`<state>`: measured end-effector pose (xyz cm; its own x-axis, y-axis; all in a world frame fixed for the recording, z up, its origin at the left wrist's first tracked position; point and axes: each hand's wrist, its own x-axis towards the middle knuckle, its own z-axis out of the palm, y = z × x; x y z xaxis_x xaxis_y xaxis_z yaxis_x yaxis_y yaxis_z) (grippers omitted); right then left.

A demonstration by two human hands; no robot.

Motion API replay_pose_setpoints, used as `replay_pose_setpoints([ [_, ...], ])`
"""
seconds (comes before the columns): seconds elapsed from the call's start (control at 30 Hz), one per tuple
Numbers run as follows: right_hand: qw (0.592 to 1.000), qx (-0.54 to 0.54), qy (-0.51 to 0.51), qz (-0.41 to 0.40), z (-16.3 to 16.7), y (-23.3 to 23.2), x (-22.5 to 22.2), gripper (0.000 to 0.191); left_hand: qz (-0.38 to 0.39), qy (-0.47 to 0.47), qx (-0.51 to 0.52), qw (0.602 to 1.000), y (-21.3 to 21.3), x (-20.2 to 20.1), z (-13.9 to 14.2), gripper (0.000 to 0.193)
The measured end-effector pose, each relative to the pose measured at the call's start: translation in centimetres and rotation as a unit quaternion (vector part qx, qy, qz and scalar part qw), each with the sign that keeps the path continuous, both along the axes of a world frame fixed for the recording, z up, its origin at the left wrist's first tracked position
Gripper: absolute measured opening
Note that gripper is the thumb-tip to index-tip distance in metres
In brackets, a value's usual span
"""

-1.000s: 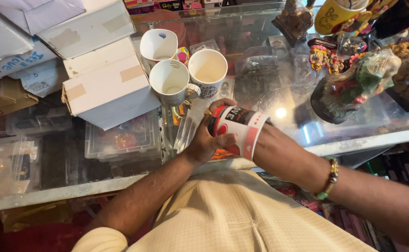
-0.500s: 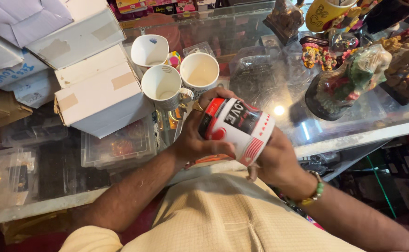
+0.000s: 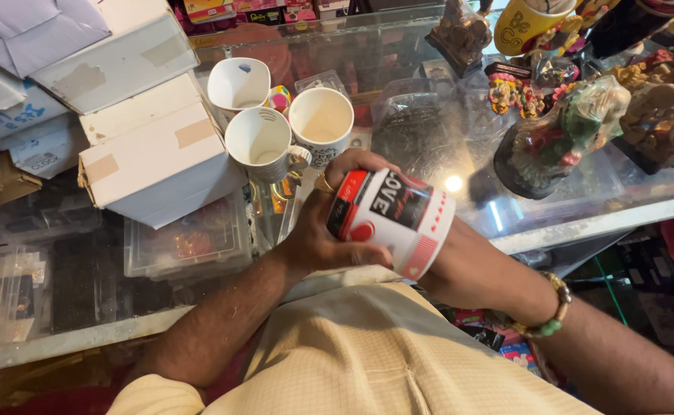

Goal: The person wipes several ceramic mugs one by one with a cloth on a glass display counter. They rotate each mug to clean the exterior and interior, then place it aside before picking up the next one.

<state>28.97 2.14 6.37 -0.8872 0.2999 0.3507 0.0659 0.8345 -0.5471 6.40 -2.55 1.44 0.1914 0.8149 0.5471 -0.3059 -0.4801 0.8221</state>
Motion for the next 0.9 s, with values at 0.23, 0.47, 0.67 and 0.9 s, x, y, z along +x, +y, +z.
replay_pose_setpoints([
  [0.23,0.767,-0.588,-0.040,-0.253,-3.7,0.4,1.1,0.042,-0.029,-0.034,-0.023,0.999,0.4,0.5,-1.5,0.090],
  [0.47,0.735,-0.565,0.293,0.235,0.7,1.4,3.9,0.033,-0.061,-0.296,-0.204,0.931,1.7,0.4,-4.3,0.091],
  [0.67,0.842,-0.335,0.417,-0.063,3.6,1.7,3.0,0.038,-0.093,-0.307,-0.220,0.921,1.4,0.8,-5.5,0.090],
  [0.9,0.991,-0.014,0.035,-0.132,2.2,1.0,-0.9,0.039,0.049,0.023,-0.157,0.986,0.0,1.4,-3.0,0.109],
])
